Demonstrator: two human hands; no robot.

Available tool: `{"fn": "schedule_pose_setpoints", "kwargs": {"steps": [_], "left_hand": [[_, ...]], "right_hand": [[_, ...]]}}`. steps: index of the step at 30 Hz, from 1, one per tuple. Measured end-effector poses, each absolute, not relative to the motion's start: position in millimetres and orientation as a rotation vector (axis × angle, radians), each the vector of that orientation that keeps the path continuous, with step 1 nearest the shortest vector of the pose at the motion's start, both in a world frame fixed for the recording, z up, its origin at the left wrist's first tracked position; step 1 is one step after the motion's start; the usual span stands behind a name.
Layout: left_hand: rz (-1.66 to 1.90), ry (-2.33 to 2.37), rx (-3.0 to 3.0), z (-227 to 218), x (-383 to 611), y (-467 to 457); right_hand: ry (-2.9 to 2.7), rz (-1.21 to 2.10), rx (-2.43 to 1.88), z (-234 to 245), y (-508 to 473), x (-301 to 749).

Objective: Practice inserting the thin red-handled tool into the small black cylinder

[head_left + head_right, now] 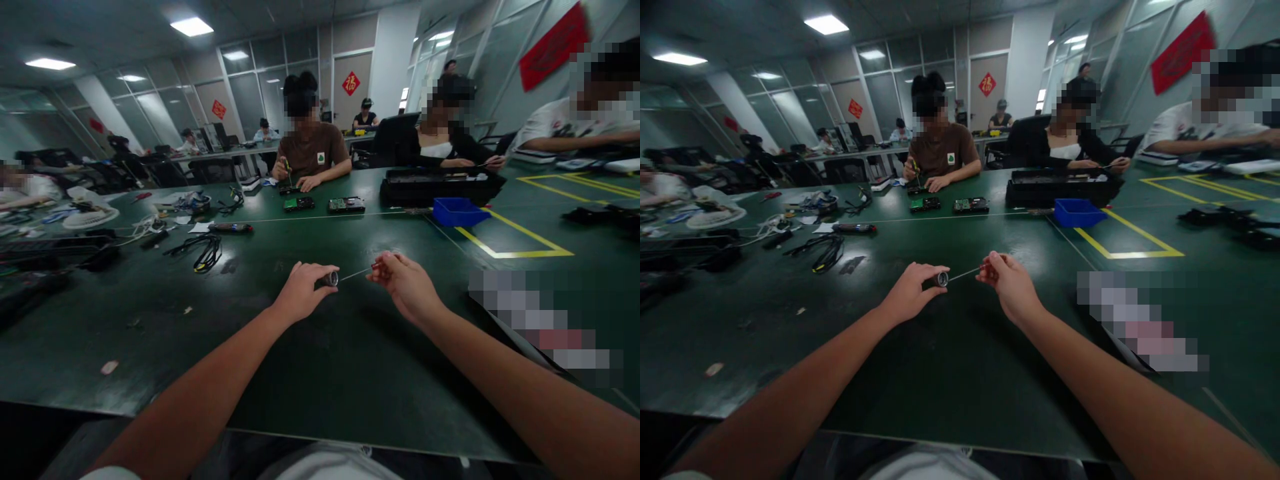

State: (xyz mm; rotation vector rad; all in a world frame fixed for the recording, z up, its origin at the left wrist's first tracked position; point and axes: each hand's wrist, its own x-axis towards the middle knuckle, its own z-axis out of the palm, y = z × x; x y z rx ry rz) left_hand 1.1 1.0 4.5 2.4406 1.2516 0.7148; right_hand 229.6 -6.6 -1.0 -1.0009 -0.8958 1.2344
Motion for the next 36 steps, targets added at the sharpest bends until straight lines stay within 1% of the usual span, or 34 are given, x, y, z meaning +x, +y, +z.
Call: {"fn": "schedule_pose_setpoints", "kwargs": {"steps": [10,14,16,18,22,26,29,32,36], "left_hand": [[0.746,1.22,2.386,1.6,4.8,-2.1],[0.748,1.238,2.368,0.1,4.6,-1.5],[0.734,1.251,2.364,-0.3,4.3,-1.4],[0.731,1.264,2.359,-0.3,4.0,-1.4],[0.747,1.281,2.338,0.2,3.2,-1.6],[0.722,1.273,2.348,-0.3,3.3,-1.2],[0.721,1.269,2.347,0.0,3.7,-1.1],[0.77,1.281,2.327,2.7,3.5,-2.0],[0.836,1.246,2.389,7.2,2.3,-2.6]], "right_hand": [[-1.141,1.011,-1.057,-9.3,-10.0,226.6],[-1.32,0.886,-1.113,-0.7,-15.8,229.3],[-1.448,0.79,-1.219,5.9,-19.6,229.7],[-1.495,0.769,-1.216,11.1,-22.5,229.3],[-1.491,0.877,-1.073,13.7,-24.6,228.1],[-1.542,0.862,-1.118,9.8,-23.6,227.1],[-1.417,0.885,-1.092,6.2,-22.8,224.2],[-1.155,1.074,-0.982,4.6,-21.5,220.7],[-0.872,1.423,-0.887,4.5,-14.2,223.3]]}}
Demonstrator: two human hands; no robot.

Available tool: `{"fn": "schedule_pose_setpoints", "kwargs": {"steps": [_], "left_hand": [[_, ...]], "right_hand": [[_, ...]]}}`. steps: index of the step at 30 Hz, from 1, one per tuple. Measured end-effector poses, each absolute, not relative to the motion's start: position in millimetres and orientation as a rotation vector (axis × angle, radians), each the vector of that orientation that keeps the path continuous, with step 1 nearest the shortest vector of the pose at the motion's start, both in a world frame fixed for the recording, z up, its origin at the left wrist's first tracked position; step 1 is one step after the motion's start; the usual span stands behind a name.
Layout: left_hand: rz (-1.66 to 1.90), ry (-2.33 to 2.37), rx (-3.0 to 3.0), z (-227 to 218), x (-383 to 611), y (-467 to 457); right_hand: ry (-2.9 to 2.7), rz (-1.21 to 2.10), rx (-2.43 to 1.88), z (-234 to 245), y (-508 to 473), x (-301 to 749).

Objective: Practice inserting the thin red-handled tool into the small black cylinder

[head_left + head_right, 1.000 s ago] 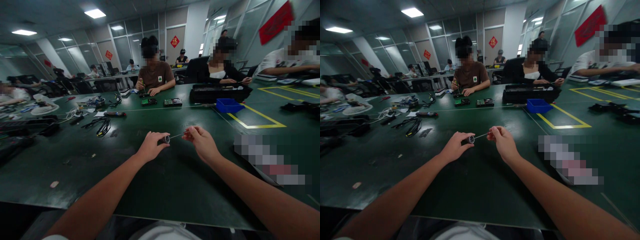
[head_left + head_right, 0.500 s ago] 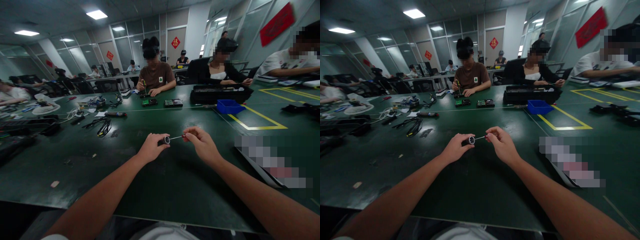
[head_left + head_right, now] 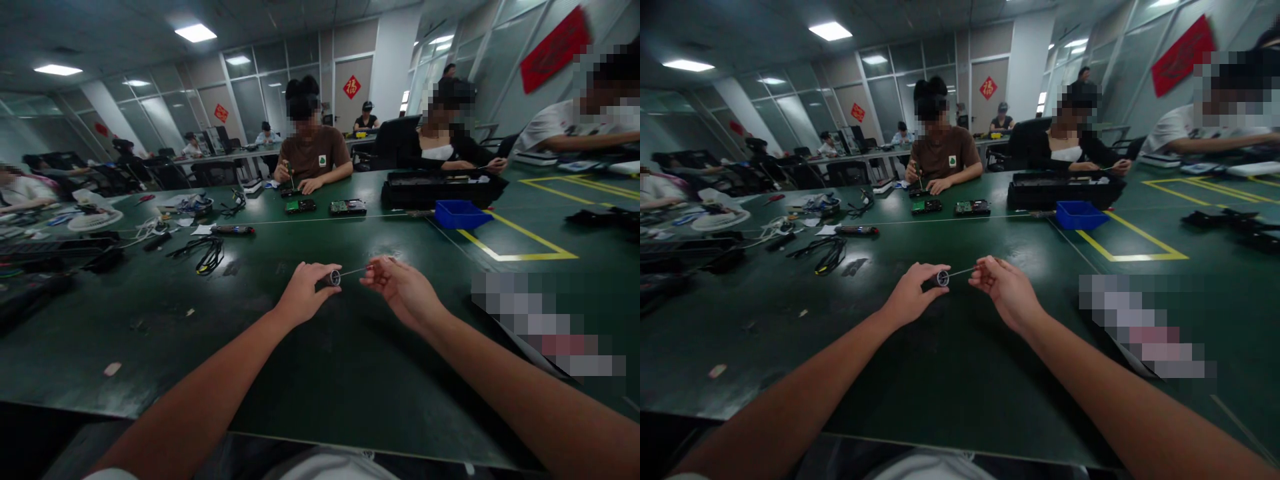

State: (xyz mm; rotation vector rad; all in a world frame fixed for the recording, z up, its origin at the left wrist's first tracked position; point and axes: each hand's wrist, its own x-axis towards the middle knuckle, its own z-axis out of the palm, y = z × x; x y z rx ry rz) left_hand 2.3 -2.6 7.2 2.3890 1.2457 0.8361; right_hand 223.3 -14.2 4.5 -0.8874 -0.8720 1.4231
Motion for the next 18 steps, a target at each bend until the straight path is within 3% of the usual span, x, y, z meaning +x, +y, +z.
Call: {"fn": "schedule_pose_setpoints", "kwargs": {"steps": [2,8,18], "left_hand": [[0.797,1.257,2.429,7.0,1.4,-0.9],[0.641,1.333,2.398,-1.2,-1.1,6.9],[0.749,1.292,2.192,6.8,-1.5,6.8]], "right_hand": [[-0.81,1.503,-0.923,2.6,-8.9,227.2],[-0.882,1.28,-1.01,-7.0,-2.4,229.8],[-0.998,0.923,-1.095,-0.3,-6.7,236.2]]}}
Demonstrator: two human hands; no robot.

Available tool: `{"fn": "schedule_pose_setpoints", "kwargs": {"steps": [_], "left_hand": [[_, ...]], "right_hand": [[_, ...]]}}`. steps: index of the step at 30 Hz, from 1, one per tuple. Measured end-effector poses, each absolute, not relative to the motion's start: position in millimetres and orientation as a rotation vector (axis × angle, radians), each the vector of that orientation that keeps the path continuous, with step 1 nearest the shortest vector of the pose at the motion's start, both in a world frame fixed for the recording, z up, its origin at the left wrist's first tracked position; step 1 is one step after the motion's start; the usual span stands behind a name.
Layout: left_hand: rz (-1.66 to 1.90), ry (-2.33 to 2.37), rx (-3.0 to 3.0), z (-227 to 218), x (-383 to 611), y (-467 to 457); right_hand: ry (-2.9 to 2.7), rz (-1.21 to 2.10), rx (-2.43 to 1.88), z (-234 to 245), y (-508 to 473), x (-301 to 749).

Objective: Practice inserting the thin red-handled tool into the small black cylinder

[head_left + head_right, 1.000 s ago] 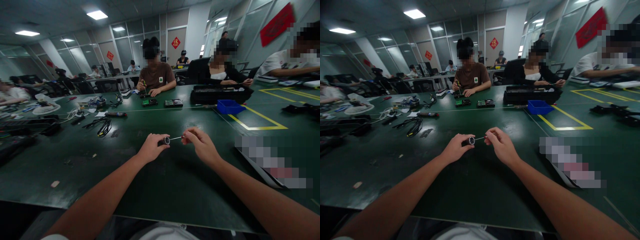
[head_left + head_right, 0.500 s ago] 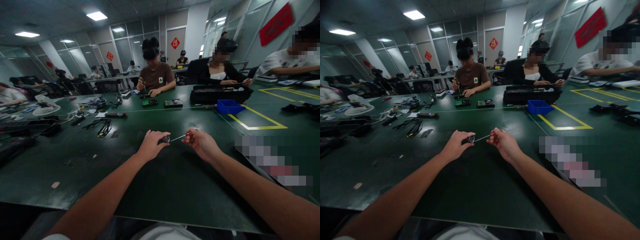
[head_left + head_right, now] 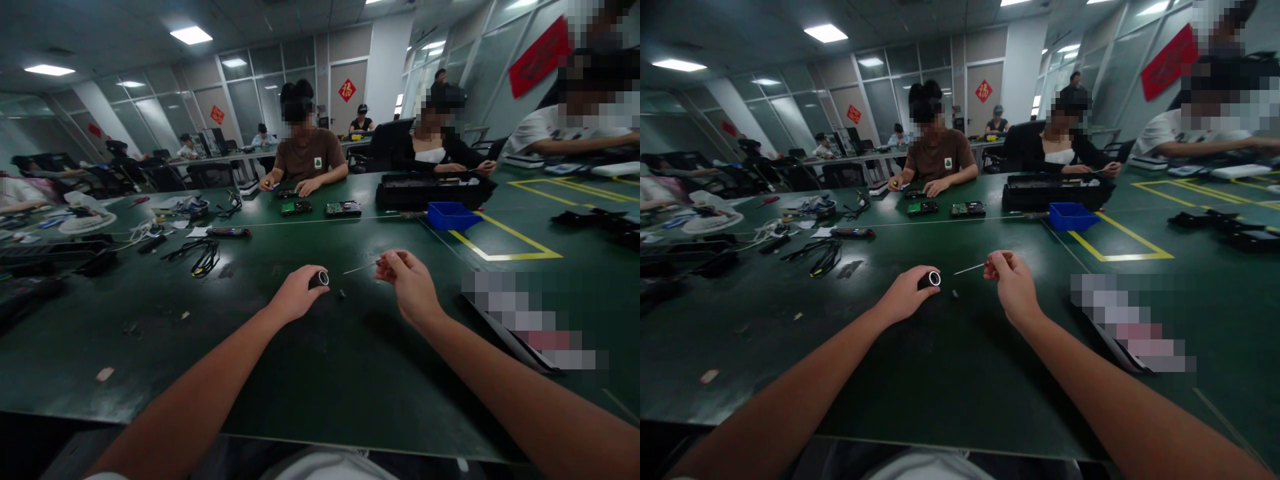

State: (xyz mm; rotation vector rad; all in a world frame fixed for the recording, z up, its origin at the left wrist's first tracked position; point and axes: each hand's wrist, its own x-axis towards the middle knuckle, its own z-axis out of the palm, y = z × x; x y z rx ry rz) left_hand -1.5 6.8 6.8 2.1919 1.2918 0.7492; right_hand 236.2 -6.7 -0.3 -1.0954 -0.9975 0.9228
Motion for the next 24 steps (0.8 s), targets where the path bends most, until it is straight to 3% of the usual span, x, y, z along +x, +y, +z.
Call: {"fn": "schedule_pose_setpoints", "kwargs": {"steps": [7,20,24], "left_hand": [[0.743,1.361,2.037,22.3,1.2,5.2],[0.188,1.25,2.536,5.1,30.7,10.2],[0.234,1.158,2.576,5.0,27.9,13.8]], "right_hand": [[-0.999,0.887,-1.063,4.5,-9.3,237.3],[-1.066,0.828,-1.069,9.3,-13.1,237.4],[-1.084,0.822,-1.084,10.3,-13.7,237.9]]}}
